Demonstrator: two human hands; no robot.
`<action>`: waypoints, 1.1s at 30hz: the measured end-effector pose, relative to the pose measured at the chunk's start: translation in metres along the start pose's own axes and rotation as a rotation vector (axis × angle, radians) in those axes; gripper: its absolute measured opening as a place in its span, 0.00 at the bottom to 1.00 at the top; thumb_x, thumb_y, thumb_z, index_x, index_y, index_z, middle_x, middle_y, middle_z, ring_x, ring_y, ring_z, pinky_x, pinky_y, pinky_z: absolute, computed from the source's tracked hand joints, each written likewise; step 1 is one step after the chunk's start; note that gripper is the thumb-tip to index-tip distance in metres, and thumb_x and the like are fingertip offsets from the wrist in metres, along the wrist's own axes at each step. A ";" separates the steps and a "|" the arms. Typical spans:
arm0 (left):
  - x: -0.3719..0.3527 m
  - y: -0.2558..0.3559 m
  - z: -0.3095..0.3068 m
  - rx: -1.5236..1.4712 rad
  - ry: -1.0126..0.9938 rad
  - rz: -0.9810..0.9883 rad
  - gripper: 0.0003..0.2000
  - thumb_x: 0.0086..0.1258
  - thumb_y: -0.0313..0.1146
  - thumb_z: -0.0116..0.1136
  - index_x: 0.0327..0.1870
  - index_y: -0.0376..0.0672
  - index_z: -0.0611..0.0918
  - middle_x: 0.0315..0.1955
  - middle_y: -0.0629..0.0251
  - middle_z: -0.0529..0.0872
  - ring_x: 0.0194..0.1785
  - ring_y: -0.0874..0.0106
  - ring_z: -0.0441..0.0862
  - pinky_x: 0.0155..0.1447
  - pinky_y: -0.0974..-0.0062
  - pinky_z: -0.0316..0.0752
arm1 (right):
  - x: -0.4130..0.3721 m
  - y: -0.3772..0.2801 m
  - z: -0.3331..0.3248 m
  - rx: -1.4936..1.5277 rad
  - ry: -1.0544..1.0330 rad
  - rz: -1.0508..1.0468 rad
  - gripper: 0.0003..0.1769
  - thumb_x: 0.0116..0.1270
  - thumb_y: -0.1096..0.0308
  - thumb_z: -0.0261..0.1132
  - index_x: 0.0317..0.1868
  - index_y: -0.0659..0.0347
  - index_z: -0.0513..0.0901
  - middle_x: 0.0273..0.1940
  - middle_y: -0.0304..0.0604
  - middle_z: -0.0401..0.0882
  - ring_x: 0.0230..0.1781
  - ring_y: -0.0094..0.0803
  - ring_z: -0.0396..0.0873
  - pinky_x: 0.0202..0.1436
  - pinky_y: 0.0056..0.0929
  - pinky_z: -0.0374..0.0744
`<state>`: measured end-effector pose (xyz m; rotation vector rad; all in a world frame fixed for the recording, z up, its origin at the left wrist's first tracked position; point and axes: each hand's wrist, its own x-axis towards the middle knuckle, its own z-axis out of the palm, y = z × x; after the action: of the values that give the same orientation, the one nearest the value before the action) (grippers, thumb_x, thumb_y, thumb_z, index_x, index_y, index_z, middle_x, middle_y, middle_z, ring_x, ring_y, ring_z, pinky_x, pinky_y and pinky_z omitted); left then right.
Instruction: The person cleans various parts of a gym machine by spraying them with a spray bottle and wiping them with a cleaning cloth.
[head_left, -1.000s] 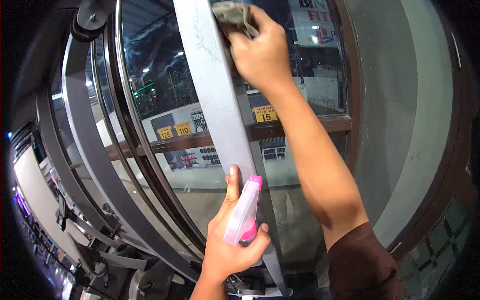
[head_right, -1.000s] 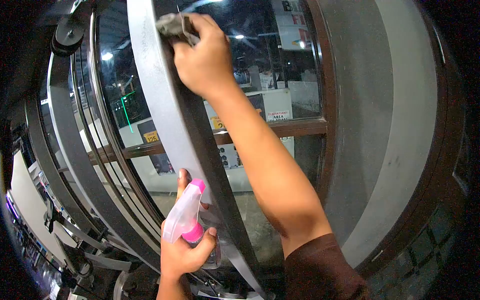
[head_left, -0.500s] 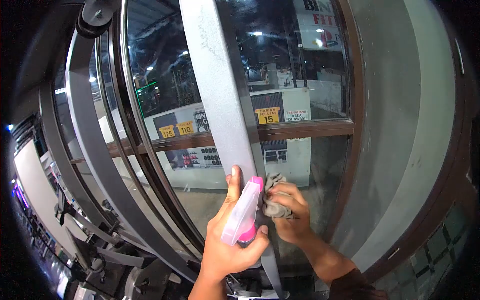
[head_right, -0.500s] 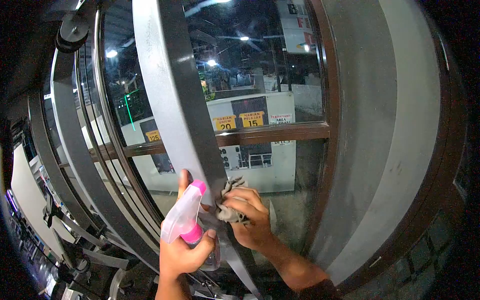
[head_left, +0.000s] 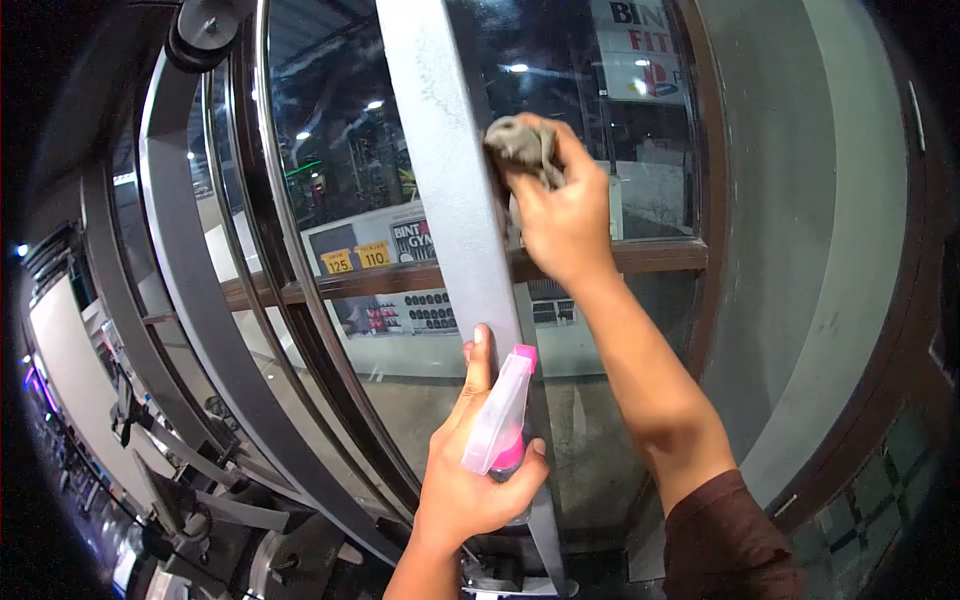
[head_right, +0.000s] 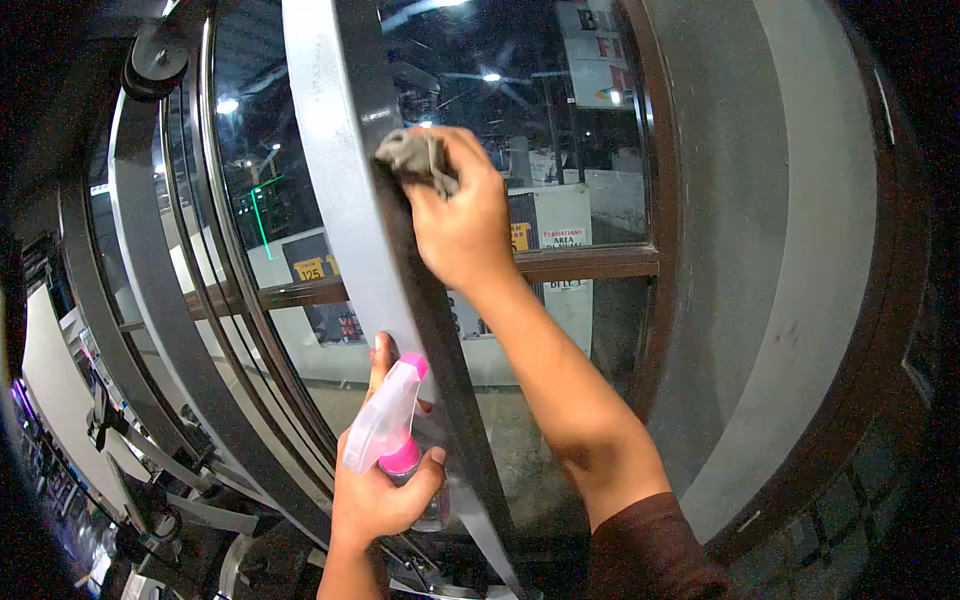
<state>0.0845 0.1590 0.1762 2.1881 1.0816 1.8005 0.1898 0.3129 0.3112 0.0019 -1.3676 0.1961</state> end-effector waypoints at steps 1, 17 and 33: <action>0.000 0.000 -0.001 0.003 0.001 0.003 0.31 0.51 0.25 0.63 0.62 0.30 0.77 0.74 0.31 0.61 0.77 0.44 0.61 0.75 0.61 0.62 | 0.007 0.000 0.003 0.002 0.012 0.007 0.16 0.59 0.83 0.64 0.49 0.68 0.82 0.47 0.48 0.81 0.49 0.37 0.82 0.57 0.30 0.77; 0.003 0.005 -0.005 -0.035 -0.034 0.023 0.33 0.51 0.25 0.63 0.64 0.33 0.78 0.75 0.32 0.59 0.78 0.44 0.58 0.76 0.61 0.62 | -0.234 -0.018 -0.091 -0.126 -0.304 0.144 0.16 0.57 0.80 0.64 0.47 0.63 0.82 0.47 0.50 0.82 0.49 0.47 0.80 0.58 0.42 0.76; 0.003 0.001 -0.006 -0.039 -0.029 0.032 0.31 0.52 0.26 0.64 0.63 0.35 0.78 0.75 0.32 0.59 0.77 0.44 0.61 0.75 0.61 0.63 | -0.112 -0.002 -0.027 -0.094 0.019 0.076 0.19 0.55 0.87 0.62 0.49 0.66 0.80 0.50 0.49 0.80 0.54 0.41 0.80 0.62 0.34 0.75</action>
<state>0.0801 0.1581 0.1809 2.2144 1.0021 1.7815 0.1957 0.2985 0.1970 -0.1303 -1.3582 0.1945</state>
